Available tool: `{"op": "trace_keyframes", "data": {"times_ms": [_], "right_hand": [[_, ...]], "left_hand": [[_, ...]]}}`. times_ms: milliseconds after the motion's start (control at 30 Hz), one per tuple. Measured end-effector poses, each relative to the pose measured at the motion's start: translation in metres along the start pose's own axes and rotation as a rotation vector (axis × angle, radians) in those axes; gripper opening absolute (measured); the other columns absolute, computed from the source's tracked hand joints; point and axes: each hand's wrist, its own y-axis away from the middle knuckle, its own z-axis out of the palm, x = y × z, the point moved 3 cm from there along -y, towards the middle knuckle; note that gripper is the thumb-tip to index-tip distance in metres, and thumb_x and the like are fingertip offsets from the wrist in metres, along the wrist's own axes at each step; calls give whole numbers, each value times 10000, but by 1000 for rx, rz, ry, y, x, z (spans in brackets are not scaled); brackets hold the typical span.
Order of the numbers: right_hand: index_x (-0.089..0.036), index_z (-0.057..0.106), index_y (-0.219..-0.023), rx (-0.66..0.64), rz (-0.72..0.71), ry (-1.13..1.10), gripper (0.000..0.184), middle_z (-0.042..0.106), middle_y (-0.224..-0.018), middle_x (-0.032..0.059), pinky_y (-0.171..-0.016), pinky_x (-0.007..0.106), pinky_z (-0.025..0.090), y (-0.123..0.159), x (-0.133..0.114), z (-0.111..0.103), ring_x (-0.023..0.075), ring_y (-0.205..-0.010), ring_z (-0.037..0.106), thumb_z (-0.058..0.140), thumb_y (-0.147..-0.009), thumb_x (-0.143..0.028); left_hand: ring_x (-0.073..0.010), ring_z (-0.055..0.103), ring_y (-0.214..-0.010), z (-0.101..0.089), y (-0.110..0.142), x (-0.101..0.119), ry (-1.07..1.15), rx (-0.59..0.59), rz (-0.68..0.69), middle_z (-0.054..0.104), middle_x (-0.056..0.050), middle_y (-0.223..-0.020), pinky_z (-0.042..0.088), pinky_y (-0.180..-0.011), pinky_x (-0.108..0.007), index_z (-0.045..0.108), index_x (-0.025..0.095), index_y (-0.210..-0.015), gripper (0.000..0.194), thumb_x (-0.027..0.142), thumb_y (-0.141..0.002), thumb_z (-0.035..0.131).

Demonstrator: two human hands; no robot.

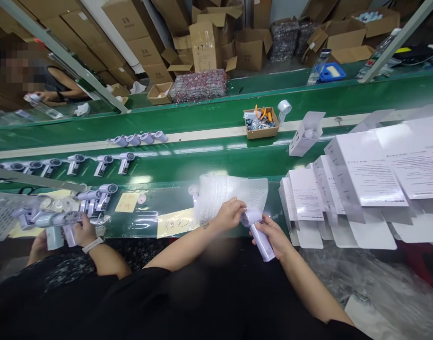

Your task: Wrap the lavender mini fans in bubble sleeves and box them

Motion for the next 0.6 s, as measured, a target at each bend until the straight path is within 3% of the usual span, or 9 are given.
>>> {"op": "trace_keyframes", "data": {"times_ms": [133, 333, 400, 500, 600], "right_hand": [[-241, 531, -1065, 26, -5, 21, 427, 631, -829, 12, -471, 305, 549, 7, -5, 0, 205, -694, 641, 725, -684, -241], [-257, 495, -972, 41, -82, -34, 371, 658, -853, -8, -489, 312, 557, 14, -8, 7, 212, -723, 653, 720, -678, -227], [-252, 480, -945, 68, -82, -101, 353, 661, -824, -9, -509, 313, 561, 18, -8, 10, 212, -726, 661, 716, -684, -231], [-244, 459, -896, 156, -48, -186, 325, 659, -753, -10, -483, 276, 548, 23, -9, 13, 196, -669, 666, 713, -694, -240], [-238, 463, -885, 189, -19, -247, 314, 655, -705, -13, -451, 254, 535, 28, -12, 17, 179, -597, 656, 709, -690, -236]], "left_hand": [[-160, 512, -705, -1, 20, 20, -172, -15, 241, 514, -58, -752, 459, -667, -279, 580, 152, -898, 220, 178, -870, 363], [-168, 488, -707, 2, 23, 35, -290, -63, 561, 506, -62, -755, 440, -625, -280, 572, 156, -882, 203, 165, -834, 375], [-166, 483, -700, 2, 23, 28, -277, -20, 552, 508, -59, -759, 437, -615, -276, 565, 155, -895, 198, 175, -844, 375], [-174, 493, -728, 3, 20, 17, -278, 99, 389, 505, -61, -769, 442, -628, -280, 561, 157, -897, 206, 192, -875, 359], [-178, 520, -777, 4, 18, 18, -238, 115, 303, 533, -72, -818, 456, -670, -284, 559, 154, -924, 212, 179, -883, 353]]}}
